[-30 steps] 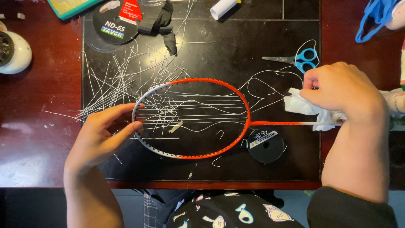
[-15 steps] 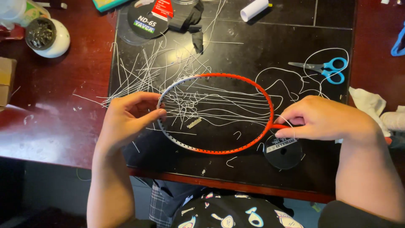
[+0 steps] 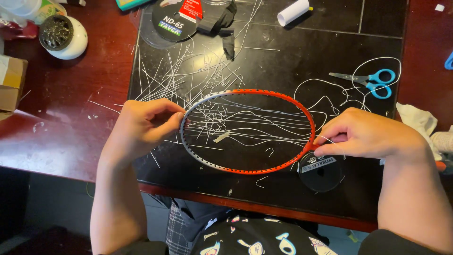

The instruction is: Thread and arrange string through the grommets of a badminton racket frame.

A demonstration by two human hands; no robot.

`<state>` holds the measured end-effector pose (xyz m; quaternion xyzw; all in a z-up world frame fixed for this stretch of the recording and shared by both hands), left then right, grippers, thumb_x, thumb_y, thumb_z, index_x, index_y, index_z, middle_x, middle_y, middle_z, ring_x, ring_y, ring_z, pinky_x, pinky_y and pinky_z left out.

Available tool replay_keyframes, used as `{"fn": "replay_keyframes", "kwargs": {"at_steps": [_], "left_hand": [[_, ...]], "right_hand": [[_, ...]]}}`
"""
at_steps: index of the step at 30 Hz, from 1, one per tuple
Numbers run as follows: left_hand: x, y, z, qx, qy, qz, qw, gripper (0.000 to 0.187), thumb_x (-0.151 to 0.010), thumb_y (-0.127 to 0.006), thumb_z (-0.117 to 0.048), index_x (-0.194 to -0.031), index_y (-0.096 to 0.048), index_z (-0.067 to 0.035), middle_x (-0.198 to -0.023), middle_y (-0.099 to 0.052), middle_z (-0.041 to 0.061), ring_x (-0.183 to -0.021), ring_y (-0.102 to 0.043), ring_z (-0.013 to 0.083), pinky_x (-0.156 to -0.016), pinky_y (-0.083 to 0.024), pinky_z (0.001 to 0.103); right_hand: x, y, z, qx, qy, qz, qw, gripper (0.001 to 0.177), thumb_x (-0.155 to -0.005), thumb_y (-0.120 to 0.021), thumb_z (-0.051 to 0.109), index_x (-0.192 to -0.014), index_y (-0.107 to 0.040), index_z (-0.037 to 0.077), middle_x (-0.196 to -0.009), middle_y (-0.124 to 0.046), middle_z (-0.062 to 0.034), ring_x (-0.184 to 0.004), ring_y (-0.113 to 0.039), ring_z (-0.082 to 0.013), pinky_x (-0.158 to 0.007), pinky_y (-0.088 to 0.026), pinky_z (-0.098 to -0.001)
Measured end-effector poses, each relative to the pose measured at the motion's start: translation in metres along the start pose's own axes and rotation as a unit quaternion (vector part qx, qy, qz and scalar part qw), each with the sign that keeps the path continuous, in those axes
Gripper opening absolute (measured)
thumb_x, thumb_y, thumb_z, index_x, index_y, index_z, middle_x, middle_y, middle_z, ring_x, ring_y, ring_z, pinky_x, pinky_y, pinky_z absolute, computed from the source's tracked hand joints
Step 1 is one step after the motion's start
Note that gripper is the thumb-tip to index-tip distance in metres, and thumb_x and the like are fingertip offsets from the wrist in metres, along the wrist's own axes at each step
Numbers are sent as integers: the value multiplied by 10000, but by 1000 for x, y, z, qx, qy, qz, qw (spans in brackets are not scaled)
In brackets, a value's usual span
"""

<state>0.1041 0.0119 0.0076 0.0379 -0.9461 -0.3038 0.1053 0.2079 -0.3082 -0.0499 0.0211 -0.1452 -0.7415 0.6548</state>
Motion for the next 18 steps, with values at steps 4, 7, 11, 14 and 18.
{"fn": "replay_keyframes", "kwargs": {"at_steps": [4,7,11,14,18], "left_hand": [[3,-3,-26,-85,-108,-39,990,100,-915,-729,-88,-974,-697,-15,-731,-682,65,-662,-620,71,-602,-489,232],[2,-7,-24,-66,-135,-54,987,71,-916,-636,-74,-952,-624,-13,-800,-653,66,-742,-622,95,-686,-502,249],[-7,-35,16,317,-52,16,947,105,-932,-498,-140,-887,-526,-48,-935,-557,63,-885,-496,153,-828,-415,290],[-9,-44,18,511,-28,37,858,169,-946,-503,-200,-832,-492,-75,-1002,-534,71,-979,-484,190,-920,-400,328],[-9,-24,18,594,-48,13,803,285,-968,-609,-263,-788,-504,-68,-975,-546,63,-1040,-552,221,-1010,-451,387]], "right_hand": [[11,0,-54,182,-239,54,952,287,-820,-830,327,-987,-926,115,-609,-595,-137,-563,-448,-144,-519,-424,-299],[0,1,-28,85,-241,28,967,339,-745,-855,343,-991,-853,109,-609,-724,-22,-473,-468,-100,-462,-415,-291],[3,-1,-26,36,-142,22,989,306,-814,-823,320,-1023,-836,96,-659,-752,15,-511,-528,-69,-475,-438,-265],[-1,0,-16,28,-133,18,991,301,-825,-816,311,-1033,-838,95,-638,-705,24,-515,-505,-63,-470,-424,-267],[10,4,-42,95,-258,28,961,306,-786,-845,326,-1008,-868,116,-470,-500,-6,-465,-408,-96,-458,-364,-303]]}}
Point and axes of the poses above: each hand's wrist, its own x-axis away from the middle knuckle, its own y-axis out of the back of the hand, z = x × y, the point moved 10 cm from there along -x, towards the middle knuckle
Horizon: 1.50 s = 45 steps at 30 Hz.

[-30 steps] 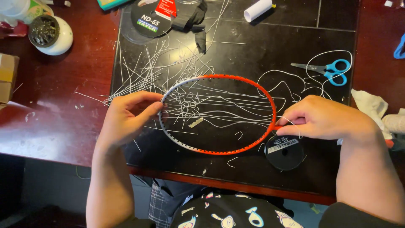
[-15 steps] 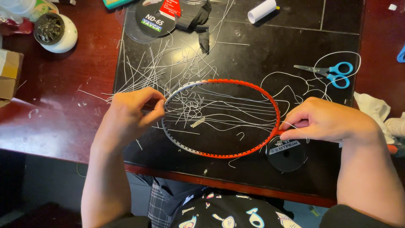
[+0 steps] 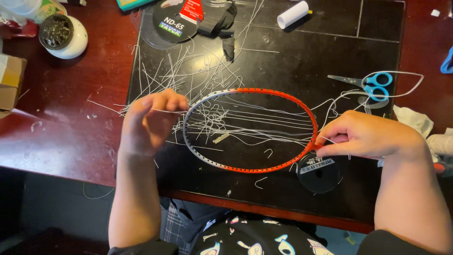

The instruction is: Thread and arrange string through the grommets of a badminton racket frame.

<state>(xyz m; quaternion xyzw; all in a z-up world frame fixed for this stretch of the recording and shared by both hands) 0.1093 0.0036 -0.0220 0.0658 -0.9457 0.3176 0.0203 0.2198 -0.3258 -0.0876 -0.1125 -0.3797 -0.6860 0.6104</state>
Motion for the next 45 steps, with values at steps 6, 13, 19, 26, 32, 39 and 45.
{"fn": "replay_keyframes", "kwargs": {"at_steps": [6,13,19,26,32,39,45], "left_hand": [[22,66,-48,10,-80,-74,994,244,-975,-707,-108,-817,-527,-64,-782,-522,11,-741,-522,113,-821,-521,336],[37,81,-80,-434,-53,-171,883,182,-878,-792,27,-915,-636,-57,-833,-584,17,-716,-507,108,-663,-424,228],[38,84,-107,-645,-150,-201,722,115,-918,-757,-51,-991,-670,-28,-963,-619,12,-825,-650,143,-725,-541,267],[47,151,-99,-154,-152,-308,927,255,-1086,-656,-319,-990,-590,-92,-735,-522,16,-555,-486,90,-507,-396,236],[49,136,-122,-531,-189,-269,781,275,-1077,-758,-299,-997,-632,-67,-782,-583,-21,-647,-494,50,-616,-358,209],[41,45,-120,-904,-231,-185,307,242,-828,-905,-360,-800,-722,-204,-624,-532,-93,-636,-535,143,-574,-370,307],[45,79,-123,-913,-223,-181,290,229,-816,-886,-335,-791,-700,-204,-611,-447,-84,-666,-515,162,-588,-358,312]], "right_hand": [[-1,3,-9,-22,-37,4,999,322,-774,-855,325,-1009,-866,106,-468,-476,3,-467,-399,-99,-459,-365,-302],[0,6,-7,-27,15,-15,999,330,-769,-860,324,-1002,-867,91,-459,-484,25,-456,-410,-86,-455,-383,-291],[0,2,-15,-1,-48,2,999,361,-778,-857,357,-1047,-860,117,-473,-407,15,-478,-372,-100,-474,-373,-300],[0,1,-16,-8,-34,7,999,352,-782,-847,367,-1039,-870,127,-466,-488,23,-469,-407,-92,-466,-387,-297],[-3,1,-17,21,-46,8,999,307,-789,-845,393,-937,-869,126,-461,-504,9,-465,-415,-102,-471,-372,-309],[1,4,-1,39,-36,-13,999,307,-756,-850,421,-921,-876,164,-470,-541,-21,-457,-443,-124,-473,-382,-317],[4,10,25,131,19,-110,985,298,-735,-835,441,-888,-847,185,-716,-770,-38,-573,-699,-226,-549,-528,-347]]}}
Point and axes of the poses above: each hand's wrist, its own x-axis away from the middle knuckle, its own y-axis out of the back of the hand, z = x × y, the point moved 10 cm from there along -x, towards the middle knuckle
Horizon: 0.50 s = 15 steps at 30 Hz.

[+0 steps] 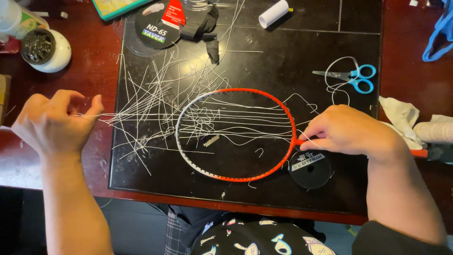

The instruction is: Thread and arrange string through the grommets of a badminton racket frame.

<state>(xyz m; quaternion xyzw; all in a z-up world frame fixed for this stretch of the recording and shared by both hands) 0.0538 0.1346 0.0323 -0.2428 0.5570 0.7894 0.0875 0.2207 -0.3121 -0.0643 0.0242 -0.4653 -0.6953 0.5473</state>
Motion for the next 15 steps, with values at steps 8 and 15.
{"fn": "replay_keyframes", "kwargs": {"at_steps": [8,15], "left_hand": [[8,-40,15,7,50,47,998,192,-877,-813,-312,-819,-664,-205,-658,-532,-102,-680,-574,154,-633,-411,332],[14,-65,18,18,66,79,994,194,-873,-799,-337,-822,-652,-222,-697,-579,-105,-674,-606,156,-633,-423,347]], "right_hand": [[-3,3,6,10,8,-25,1000,299,-732,-851,403,-918,-829,170,-681,-736,-55,-586,-664,-239,-561,-513,-363],[-8,1,-29,-159,-27,-12,987,250,-781,-840,292,-1000,-851,171,-512,-563,14,-488,-460,-97,-479,-418,-278]]}}
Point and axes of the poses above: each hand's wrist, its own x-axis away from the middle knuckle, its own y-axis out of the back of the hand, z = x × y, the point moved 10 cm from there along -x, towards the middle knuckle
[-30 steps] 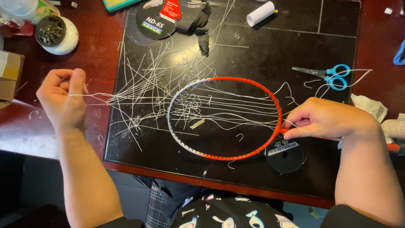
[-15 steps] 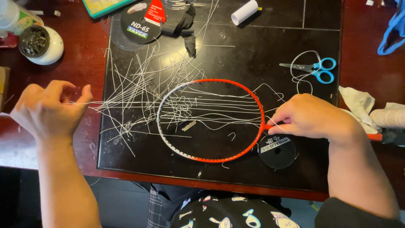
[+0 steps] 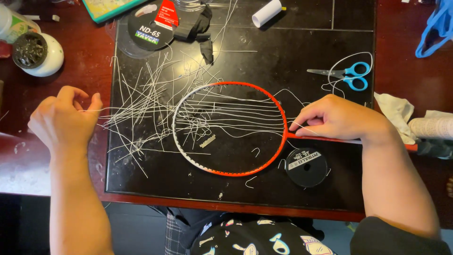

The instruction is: Thread and arrange string through the grommets of a badminton racket frame.

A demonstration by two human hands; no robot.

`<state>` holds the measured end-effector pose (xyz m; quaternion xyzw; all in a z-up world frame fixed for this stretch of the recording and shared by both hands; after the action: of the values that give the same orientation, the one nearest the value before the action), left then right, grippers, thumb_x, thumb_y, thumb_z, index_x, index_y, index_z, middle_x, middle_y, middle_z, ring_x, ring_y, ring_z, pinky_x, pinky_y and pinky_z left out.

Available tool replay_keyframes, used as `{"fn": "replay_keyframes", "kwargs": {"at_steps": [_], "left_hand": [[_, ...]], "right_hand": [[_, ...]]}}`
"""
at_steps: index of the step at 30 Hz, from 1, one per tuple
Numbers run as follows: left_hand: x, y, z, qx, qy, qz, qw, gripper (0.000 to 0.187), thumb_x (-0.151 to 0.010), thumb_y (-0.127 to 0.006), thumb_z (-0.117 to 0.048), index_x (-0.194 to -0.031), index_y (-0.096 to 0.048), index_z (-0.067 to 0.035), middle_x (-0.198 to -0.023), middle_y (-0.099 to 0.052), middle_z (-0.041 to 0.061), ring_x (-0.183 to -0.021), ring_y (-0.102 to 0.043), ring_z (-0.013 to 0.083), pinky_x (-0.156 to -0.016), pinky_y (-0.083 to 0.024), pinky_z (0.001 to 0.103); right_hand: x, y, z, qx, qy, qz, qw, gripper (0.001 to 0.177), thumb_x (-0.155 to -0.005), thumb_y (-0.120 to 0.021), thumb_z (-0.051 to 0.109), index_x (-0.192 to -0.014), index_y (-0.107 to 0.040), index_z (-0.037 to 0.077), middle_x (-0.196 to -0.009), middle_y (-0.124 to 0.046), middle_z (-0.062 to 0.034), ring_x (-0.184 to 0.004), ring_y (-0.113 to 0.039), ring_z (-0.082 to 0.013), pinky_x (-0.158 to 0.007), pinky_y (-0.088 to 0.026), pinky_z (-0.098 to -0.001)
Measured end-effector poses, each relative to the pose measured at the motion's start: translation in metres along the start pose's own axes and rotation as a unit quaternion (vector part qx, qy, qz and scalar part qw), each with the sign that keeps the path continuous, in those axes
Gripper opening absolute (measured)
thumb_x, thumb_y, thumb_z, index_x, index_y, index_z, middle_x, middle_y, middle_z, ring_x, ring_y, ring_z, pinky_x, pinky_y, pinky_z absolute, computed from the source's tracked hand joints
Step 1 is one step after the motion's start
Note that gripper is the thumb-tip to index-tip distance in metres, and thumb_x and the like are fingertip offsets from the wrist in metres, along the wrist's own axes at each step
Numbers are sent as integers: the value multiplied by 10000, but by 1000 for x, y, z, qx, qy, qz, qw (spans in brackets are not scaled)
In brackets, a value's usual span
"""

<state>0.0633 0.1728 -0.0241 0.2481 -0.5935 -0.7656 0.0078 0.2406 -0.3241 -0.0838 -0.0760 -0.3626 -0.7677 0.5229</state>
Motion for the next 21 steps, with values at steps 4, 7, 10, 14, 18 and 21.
{"fn": "replay_keyframes", "kwargs": {"at_steps": [4,7,10,14,18,21], "left_hand": [[-2,-9,1,3,-5,8,1000,183,-881,-792,-329,-843,-654,-213,-695,-585,-101,-674,-610,160,-632,-431,354],[-2,-13,0,16,-2,24,1000,183,-888,-792,-304,-886,-658,-179,-707,-592,-91,-714,-621,176,-665,-448,366],[-8,9,-22,61,5,24,998,197,-880,-803,-237,-958,-660,-127,-768,-617,-58,-843,-604,212,-778,-473,363],[-26,87,-87,217,-21,10,976,456,-723,-846,-194,-1121,-676,-49,-1025,-634,78,-1032,-572,289,-883,-456,401],[-7,82,-110,375,-2,63,925,358,-800,-780,-192,-1129,-680,-91,-1149,-643,69,-1136,-604,240,-974,-463,367],[7,62,-125,320,56,133,936,193,-870,-808,-222,-976,-763,-68,-935,-701,78,-903,-667,201,-816,-509,347]], "right_hand": [[0,6,-14,-36,-5,1,999,202,-769,-799,226,-948,-831,138,-556,-620,62,-515,-497,-60,-490,-433,-252],[6,18,-21,-47,-36,-47,997,244,-761,-823,251,-977,-794,140,-631,-522,18,-583,-476,-72,-540,-425,-268],[13,26,-25,-18,-52,-65,996,270,-702,-861,293,-873,-748,118,-743,-682,70,-620,-527,-87,-627,-487,-259],[8,7,-5,117,-33,-10,993,302,-700,-899,405,-826,-779,158,-851,-666,39,-712,-654,-168,-640,-528,-334],[4,-10,14,217,-39,23,975,320,-703,-854,465,-866,-788,198,-820,-712,6,-787,-707,-223,-687,-553,-374],[7,-14,22,246,-80,34,965,309,-726,-850,451,-863,-776,184,-840,-719,16,-801,-711,-210,-710,-557,-376]]}}
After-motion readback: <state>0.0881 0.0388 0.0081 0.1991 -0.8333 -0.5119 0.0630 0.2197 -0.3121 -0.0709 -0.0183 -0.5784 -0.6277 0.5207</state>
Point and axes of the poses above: each hand's wrist, its own x-axis away from the middle knuckle, its own y-axis out of the back of the hand, z = x × y, the point moved 10 cm from there along -x, towards the middle knuckle
